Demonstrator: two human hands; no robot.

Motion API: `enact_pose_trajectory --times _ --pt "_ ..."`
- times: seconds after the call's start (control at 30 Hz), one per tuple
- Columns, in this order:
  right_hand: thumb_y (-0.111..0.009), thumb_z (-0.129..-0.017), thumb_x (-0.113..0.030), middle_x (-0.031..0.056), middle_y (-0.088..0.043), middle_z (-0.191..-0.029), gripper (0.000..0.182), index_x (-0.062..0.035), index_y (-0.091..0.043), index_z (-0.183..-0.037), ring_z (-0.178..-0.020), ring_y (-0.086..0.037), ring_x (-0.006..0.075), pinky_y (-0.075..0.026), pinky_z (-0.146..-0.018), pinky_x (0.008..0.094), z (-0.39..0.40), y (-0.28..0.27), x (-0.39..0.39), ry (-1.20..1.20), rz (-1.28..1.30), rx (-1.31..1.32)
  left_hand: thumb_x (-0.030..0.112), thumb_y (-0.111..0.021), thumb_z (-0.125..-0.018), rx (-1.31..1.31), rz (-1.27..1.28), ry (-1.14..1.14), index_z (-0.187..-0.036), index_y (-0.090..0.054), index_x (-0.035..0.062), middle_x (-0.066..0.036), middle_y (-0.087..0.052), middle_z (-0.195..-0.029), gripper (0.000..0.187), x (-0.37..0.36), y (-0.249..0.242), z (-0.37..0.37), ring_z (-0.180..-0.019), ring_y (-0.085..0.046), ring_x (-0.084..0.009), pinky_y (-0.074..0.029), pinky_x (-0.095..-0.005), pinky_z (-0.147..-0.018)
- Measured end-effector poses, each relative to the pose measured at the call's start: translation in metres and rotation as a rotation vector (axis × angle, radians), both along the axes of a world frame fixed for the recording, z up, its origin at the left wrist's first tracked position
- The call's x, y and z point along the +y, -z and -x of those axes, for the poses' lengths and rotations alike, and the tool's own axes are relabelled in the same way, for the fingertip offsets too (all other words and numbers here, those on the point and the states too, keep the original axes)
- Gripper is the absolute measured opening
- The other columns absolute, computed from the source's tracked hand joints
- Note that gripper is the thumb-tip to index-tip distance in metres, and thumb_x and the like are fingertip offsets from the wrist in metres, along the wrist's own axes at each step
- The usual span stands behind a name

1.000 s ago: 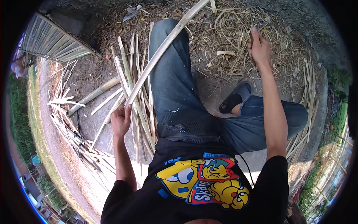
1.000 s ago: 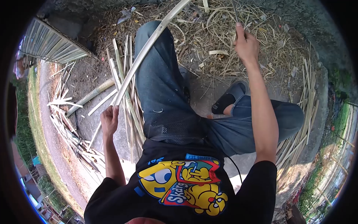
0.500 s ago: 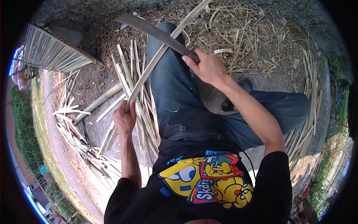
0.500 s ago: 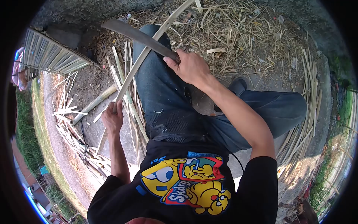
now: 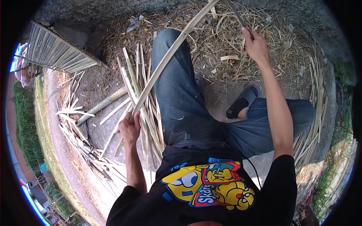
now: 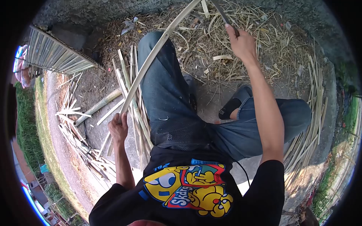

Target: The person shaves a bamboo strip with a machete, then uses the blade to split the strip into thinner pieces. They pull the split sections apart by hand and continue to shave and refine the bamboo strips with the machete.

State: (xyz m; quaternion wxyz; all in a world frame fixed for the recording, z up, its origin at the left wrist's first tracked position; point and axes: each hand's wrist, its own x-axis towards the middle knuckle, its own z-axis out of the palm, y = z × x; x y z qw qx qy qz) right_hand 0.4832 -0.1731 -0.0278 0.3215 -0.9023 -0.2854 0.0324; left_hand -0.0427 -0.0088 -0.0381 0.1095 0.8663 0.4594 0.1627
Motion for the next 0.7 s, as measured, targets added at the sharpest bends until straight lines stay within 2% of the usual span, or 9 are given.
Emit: enact_pose_trajectory --times 0.07,0.1,0.27,0.33,0.47,0.53,0.6,0.63,0.7 --pt "-0.046 -0.097 -0.066 0.0110 -0.059 -0.057 0.071 -0.0033 -0.065 -0.070 -0.059 -0.063 0.0276 -0.047 -0.059 0.0418 0.024 0.004 0.000 -0.057 -0.111 0.103 0.033 -0.069 -0.095 0.005 0.065 -0.009 -0.067 -0.058 0.0028 -0.017 -0.053 -0.052 0.042 -0.001 -0.012 -0.009 -0.042 -0.052 -0.0288 -0.041 -0.0409 -0.046" --pt "-0.046 -0.096 -0.067 0.0110 -0.059 -0.058 0.072 -0.0029 -0.065 -0.071 -0.059 -0.063 0.0275 -0.047 -0.059 0.0409 0.030 0.006 0.004 -0.027 -0.146 0.150 0.031 -0.070 -0.095 -0.007 0.014 0.043 -0.065 -0.054 0.0030 -0.015 -0.049 -0.048 0.044 0.003 -0.010 -0.008 -0.040 -0.048 -0.0251 -0.039 -0.0392 -0.044" --pt "-0.046 -0.096 -0.068 0.0104 -0.060 -0.057 0.072 -0.0031 -0.066 -0.072 -0.059 -0.063 0.0268 -0.048 -0.060 0.0403 0.044 0.023 0.009 0.009 -0.317 0.355 0.030 -0.070 -0.095 -0.009 0.020 0.081 -0.062 -0.049 0.0034 -0.012 -0.044 -0.046 0.047 0.020 -0.005 -0.002 -0.039 -0.041 -0.0198 -0.035 -0.0372 -0.043" --pt "-0.050 -0.095 -0.067 0.0028 -0.057 -0.061 0.070 0.0001 -0.067 -0.086 -0.048 -0.055 0.0100 -0.043 -0.047 0.0285 0.045 0.025 0.003 -0.020 -0.272 0.301 0.030 -0.069 -0.095 -0.026 0.030 0.085 -0.062 -0.050 0.0031 -0.013 -0.045 -0.047 0.047 0.024 -0.005 0.001 -0.040 -0.042 -0.0205 -0.036 -0.0374 -0.043" --pt "-0.049 -0.097 -0.066 0.0043 -0.056 -0.058 0.069 0.0000 -0.066 -0.082 -0.051 -0.058 0.0166 -0.045 -0.051 0.0336 0.054 0.011 -0.001 -0.062 -0.192 0.169 0.030 -0.068 -0.095 -0.010 0.031 0.097 -0.064 -0.053 0.0024 -0.014 -0.048 -0.048 0.044 0.030 -0.010 0.002 -0.041 -0.046 -0.0230 -0.037 -0.0377 -0.045" --pt "-0.049 -0.097 -0.066 0.0053 -0.054 -0.055 0.068 -0.0014 -0.066 -0.081 -0.053 -0.059 0.0189 -0.045 -0.052 0.0354 0.068 0.006 -0.001 -0.093 -0.166 0.182 0.028 -0.068 -0.095 0.006 -0.021 0.136 -0.064 -0.053 0.0026 -0.014 -0.050 -0.049 0.043 0.032 -0.009 0.000 -0.040 -0.047 -0.0248 -0.038 -0.0385 -0.044" --pt "-0.048 -0.097 -0.064 0.0098 -0.058 -0.054 0.065 -0.0038 -0.066 -0.083 -0.055 -0.064 0.0285 -0.050 -0.054 0.0421 0.085 0.012 0.004 -0.207 -0.116 0.123 0.029 -0.068 -0.095 -0.043 -0.007 0.122 -0.063 -0.052 0.0030 -0.015 -0.050 -0.049 0.044 0.031 -0.007 -0.004 -0.039 -0.048 -0.0257 -0.038 -0.0389 -0.044" --pt "-0.048 -0.097 -0.064 0.0098 -0.058 -0.054 0.065 -0.0038 -0.066 -0.083 -0.055 -0.064 0.0285 -0.050 -0.054 0.0421 0.097 0.008 0.006 -0.206 -0.115 0.124 0.029 -0.068 -0.095 -0.042 -0.006 0.123 -0.063 -0.052 0.0030 -0.015 -0.050 -0.049 0.044 0.031 -0.008 -0.004 -0.039 -0.048 -0.0257 -0.038 -0.0389 -0.044" --pt "-0.046 -0.097 -0.066 0.0109 -0.060 -0.056 0.065 -0.0046 -0.065 -0.094 -0.057 -0.066 0.0303 -0.054 -0.055 0.0441 0.117 0.000 0.009 -0.311 0.058 -0.127 0.031 -0.069 -0.094 -0.039 -0.070 0.167 -0.063 -0.051 0.0038 -0.015 -0.049 -0.048 0.045 0.035 -0.010 -0.004 -0.039 -0.048 -0.0258 -0.038 -0.0389 -0.044"
